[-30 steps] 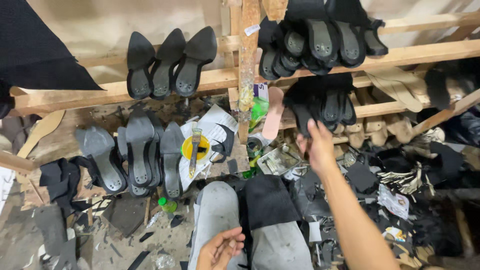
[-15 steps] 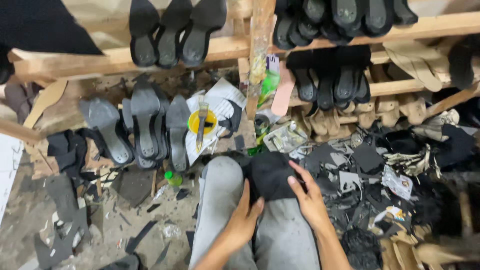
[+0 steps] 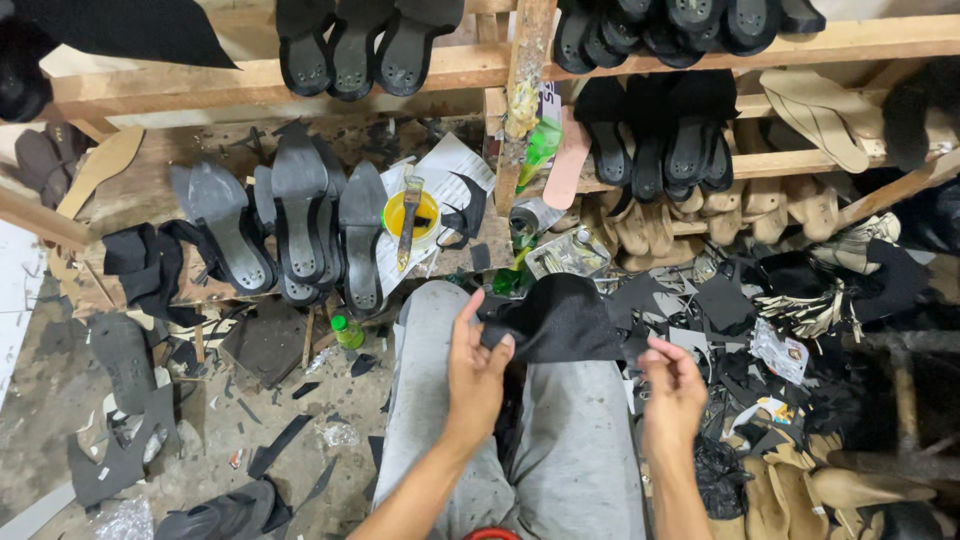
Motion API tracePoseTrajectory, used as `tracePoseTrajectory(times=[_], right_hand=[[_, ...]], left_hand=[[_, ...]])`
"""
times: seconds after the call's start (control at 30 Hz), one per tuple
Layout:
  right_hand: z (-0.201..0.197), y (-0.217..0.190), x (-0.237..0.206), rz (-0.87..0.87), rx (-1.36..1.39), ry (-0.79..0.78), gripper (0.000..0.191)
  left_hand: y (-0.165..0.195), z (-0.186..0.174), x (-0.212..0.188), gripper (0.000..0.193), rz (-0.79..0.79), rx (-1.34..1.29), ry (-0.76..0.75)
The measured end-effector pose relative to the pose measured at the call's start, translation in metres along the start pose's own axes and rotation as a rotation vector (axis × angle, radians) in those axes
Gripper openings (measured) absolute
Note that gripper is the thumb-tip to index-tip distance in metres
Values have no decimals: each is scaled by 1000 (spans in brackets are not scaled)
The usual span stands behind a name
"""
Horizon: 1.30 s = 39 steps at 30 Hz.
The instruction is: The person trims a black foam insole to fit a shoe sole using red-handled scissors. They repeatedly align the foam on the sole, cut along the edges, and adjust the fit by hand.
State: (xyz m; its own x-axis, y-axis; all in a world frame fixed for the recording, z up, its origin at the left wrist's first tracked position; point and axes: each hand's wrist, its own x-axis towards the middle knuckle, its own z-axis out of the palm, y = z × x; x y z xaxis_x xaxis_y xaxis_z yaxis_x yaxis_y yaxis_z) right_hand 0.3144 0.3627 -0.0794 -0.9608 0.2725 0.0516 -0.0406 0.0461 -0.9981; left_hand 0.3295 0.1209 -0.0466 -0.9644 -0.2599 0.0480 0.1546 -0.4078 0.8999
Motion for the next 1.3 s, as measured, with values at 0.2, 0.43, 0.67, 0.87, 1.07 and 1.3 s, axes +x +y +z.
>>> tracePoseTrajectory(times=[0.2, 0.43, 0.67, 0.87, 1.07, 1.3], right_hand=[[30, -35, -34, 434, 690, -895, 75], [87, -54, -6, 582, 1007, -264, 58], [76, -60, 11, 151, 853, -295, 62], [84, -17, 21, 30, 916, -187, 76], [89, -13, 24, 33, 864, -164, 81], [99, -28, 26, 150, 833, -76, 77]], left_hand=[[68, 26, -15, 44, 117, 387, -102], [93, 32, -39, 57, 209, 511, -108], [84, -37, 13, 48, 149, 551, -55], [138, -134, 95, 44, 437, 800, 286], [204, -186, 146, 37, 653, 1148, 595], [217, -200, 173, 31, 301, 1258, 536]])
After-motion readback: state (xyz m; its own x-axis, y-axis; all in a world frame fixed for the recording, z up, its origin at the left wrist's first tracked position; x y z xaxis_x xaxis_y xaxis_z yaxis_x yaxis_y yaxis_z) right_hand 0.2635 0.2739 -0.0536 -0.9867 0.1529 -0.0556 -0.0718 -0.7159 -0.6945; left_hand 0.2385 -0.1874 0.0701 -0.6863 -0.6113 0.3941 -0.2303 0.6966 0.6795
